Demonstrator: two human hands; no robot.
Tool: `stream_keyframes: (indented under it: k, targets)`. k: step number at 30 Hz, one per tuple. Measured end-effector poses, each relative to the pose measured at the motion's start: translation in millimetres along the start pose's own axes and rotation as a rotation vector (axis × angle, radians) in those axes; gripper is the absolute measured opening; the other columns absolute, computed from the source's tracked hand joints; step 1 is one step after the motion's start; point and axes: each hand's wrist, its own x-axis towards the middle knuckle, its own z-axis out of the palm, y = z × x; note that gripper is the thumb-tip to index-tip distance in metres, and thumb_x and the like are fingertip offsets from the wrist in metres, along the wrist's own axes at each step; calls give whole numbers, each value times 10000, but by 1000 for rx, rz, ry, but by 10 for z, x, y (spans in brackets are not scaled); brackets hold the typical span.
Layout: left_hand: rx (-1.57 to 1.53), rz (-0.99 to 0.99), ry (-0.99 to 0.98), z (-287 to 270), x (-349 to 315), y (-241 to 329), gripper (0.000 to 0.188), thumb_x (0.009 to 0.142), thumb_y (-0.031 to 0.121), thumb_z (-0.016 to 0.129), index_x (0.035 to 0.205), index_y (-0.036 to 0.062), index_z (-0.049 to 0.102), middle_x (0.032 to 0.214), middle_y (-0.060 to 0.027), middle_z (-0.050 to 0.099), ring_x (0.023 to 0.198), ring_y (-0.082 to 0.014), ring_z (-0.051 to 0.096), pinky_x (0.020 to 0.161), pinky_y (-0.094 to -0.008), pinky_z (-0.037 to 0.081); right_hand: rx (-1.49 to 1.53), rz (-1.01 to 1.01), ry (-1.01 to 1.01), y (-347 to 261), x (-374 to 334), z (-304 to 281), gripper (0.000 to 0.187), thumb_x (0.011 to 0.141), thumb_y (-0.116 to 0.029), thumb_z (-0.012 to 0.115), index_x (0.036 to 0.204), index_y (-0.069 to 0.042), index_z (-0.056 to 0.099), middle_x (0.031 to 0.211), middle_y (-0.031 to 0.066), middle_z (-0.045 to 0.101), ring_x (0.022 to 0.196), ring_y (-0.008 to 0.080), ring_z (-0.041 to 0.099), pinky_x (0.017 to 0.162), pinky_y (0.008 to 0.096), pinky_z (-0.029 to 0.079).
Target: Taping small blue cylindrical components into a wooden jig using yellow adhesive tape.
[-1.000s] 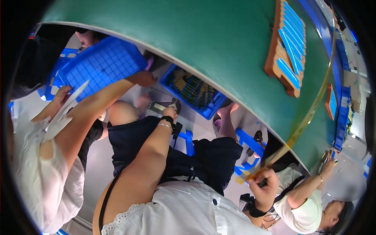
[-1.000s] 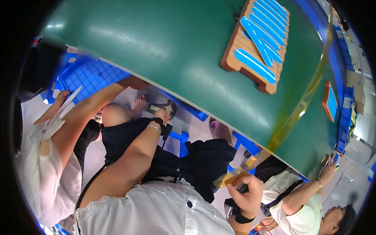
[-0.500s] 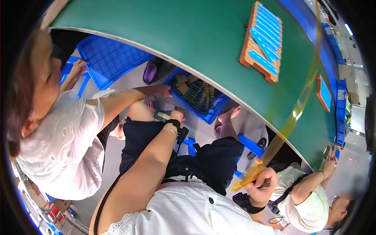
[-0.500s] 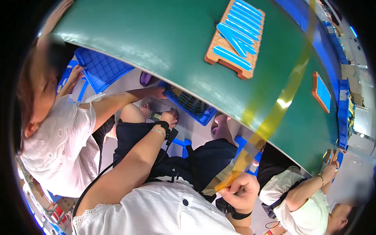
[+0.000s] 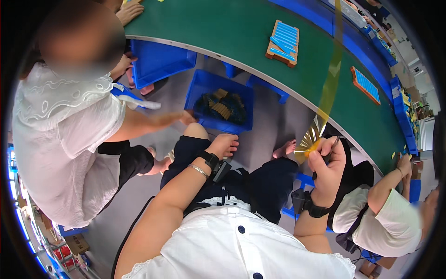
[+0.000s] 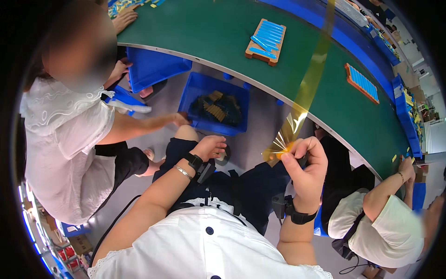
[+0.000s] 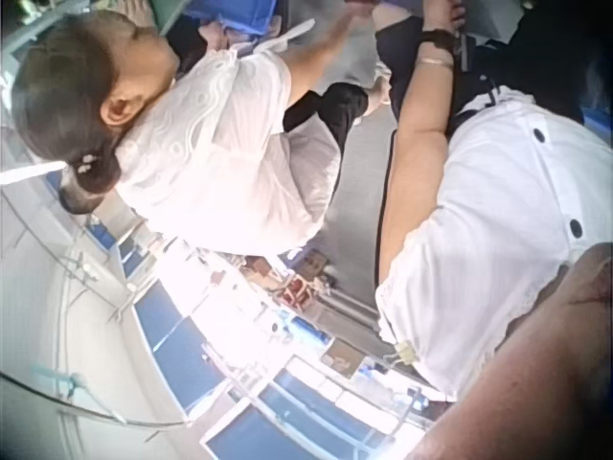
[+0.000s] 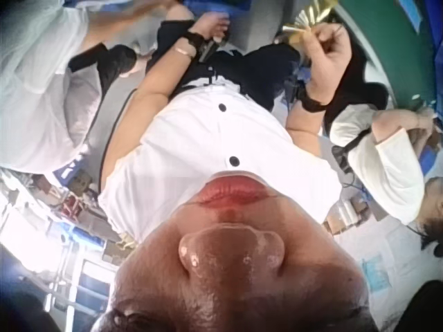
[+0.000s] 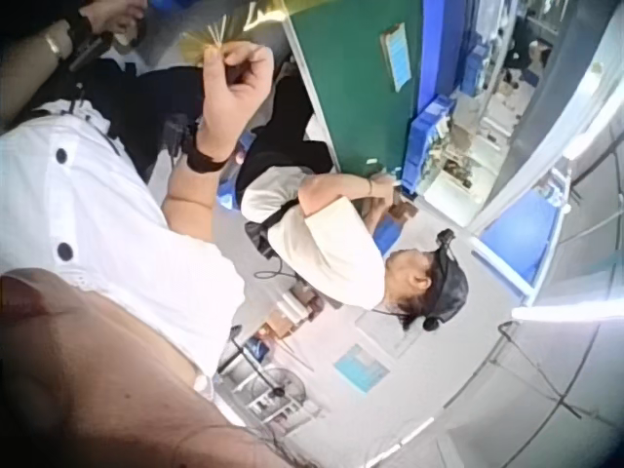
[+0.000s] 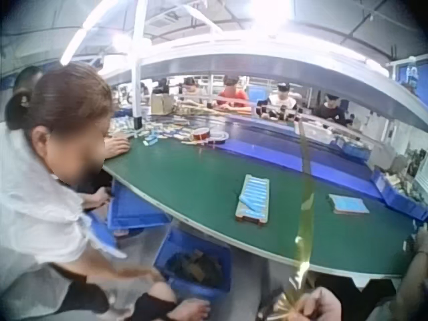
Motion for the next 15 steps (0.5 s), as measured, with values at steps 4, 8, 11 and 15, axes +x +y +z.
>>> stream_keyframes:
  k: [4, 8, 11, 15]
  targets:
    - [32, 33, -12, 6, -162, 91, 324, 911, 362, 640, 1148, 145, 597, 1024, -11, 625, 902, -160, 614, 794, -358, 494, 60, -46, -14, -4, -19, -11, 274, 819, 41, 706, 853, -69, 458, 831, 16, 552, 749, 73, 524, 720, 214, 447]
    - [36, 81, -22, 50, -368, 177, 340, 922, 350, 635, 1172, 124, 592, 1026, -29, 625, 936, -177, 619, 818, -359, 498, 58, -38, -35, 32, -17, -51, 264, 831, 38, 706, 863, -66, 465, 834, 20, 569, 719, 70, 553, 653, 218, 484]
    - [19, 96, -74, 81, -554, 282, 376, 941, 345, 596, 1218, 92, 573, 1084, -61, 610, 966, -205, 613, 848, -382, 487, 97, -28, -57, 11, -2, -12, 256, 835, 33, 707, 870, -66, 473, 824, 16, 573, 685, 58, 552, 577, 197, 479]
    - [-27, 159, -215, 16, -778, 349, 362, 929, 340, 623, 1167, 67, 614, 1051, -73, 628, 950, -205, 631, 843, -376, 506, 91, -40, -11, -33, 12, 52, 246, 842, 26, 704, 873, -66, 478, 817, 13, 587, 633, 37, 531, 496, 176, 442]
